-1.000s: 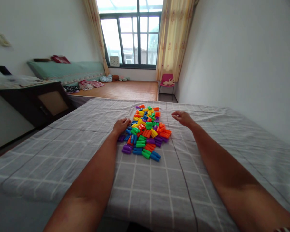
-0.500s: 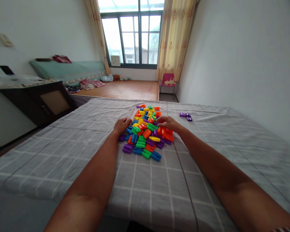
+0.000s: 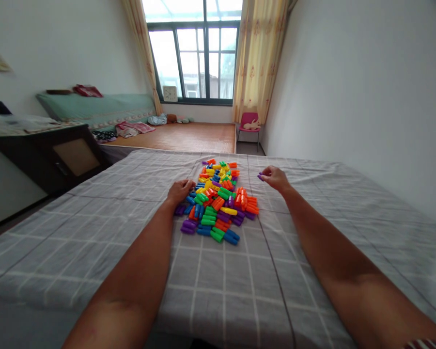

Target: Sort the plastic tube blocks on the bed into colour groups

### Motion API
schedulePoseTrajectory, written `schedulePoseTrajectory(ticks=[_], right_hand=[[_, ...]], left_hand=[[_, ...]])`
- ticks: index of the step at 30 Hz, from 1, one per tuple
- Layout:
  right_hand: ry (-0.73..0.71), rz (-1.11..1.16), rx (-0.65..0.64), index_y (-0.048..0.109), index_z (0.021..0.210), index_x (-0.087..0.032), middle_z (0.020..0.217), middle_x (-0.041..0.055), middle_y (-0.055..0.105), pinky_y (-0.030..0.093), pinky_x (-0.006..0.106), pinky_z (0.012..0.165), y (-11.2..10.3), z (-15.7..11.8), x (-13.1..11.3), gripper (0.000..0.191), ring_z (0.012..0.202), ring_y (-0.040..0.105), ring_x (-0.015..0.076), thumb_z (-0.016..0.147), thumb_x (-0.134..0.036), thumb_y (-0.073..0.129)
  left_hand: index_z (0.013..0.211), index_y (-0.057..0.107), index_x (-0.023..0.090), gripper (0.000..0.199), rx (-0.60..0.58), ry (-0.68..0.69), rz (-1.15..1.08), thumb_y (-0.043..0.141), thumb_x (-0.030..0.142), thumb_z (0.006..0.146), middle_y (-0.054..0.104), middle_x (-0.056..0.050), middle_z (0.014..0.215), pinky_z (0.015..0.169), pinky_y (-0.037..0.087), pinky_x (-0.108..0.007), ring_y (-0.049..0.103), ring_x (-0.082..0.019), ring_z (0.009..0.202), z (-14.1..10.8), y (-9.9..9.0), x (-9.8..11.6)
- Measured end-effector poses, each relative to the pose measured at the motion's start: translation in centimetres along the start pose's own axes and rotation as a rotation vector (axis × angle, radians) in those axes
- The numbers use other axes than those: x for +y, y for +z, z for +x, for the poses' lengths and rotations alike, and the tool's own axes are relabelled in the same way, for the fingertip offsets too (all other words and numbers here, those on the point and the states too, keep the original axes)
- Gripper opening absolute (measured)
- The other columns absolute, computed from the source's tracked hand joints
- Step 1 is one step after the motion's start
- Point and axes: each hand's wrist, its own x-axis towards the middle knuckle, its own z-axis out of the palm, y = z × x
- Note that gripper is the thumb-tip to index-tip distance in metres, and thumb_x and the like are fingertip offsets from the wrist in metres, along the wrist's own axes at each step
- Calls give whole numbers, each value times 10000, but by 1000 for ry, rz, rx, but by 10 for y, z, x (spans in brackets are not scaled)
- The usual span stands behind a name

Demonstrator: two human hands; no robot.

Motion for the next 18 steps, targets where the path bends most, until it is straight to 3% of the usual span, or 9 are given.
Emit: schedulePoseTrajectory(ticks=[3,7,13,18], right_hand=[[97,-259,-6,653,737,-193,804,42,711,471,275,712,-16,3,35,103,766,644,177,706,-291,668],[123,-300,-88,703,768,-207,815,37,723,477,277,692,-27,7,62,189,767,655,186,705,-384,693],[-21,-212,-232,756,892,-239,912,20,741,500,303,791,-30,11,72,254,868,667,209,639,-235,736],[19,-386,-84,753,937,-265,1049,32,716,489,289,828,-18,2,64,216,957,648,208,741,-224,672]], left_hand=[[821,731,188,528,17,-19,-9,509,659,732,754,-68,808,664,531,-292,708,-239,810,-2,0,4],[793,734,195,520,48,-48,-23,536,670,710,755,-66,794,685,542,-304,708,-243,801,-4,0,7],[769,734,199,510,62,-65,-44,556,671,695,750,-63,759,682,546,-310,708,-248,790,-6,1,11],[779,739,192,530,64,-64,-43,559,681,686,751,-67,764,689,546,-314,708,-254,799,-6,0,11]])
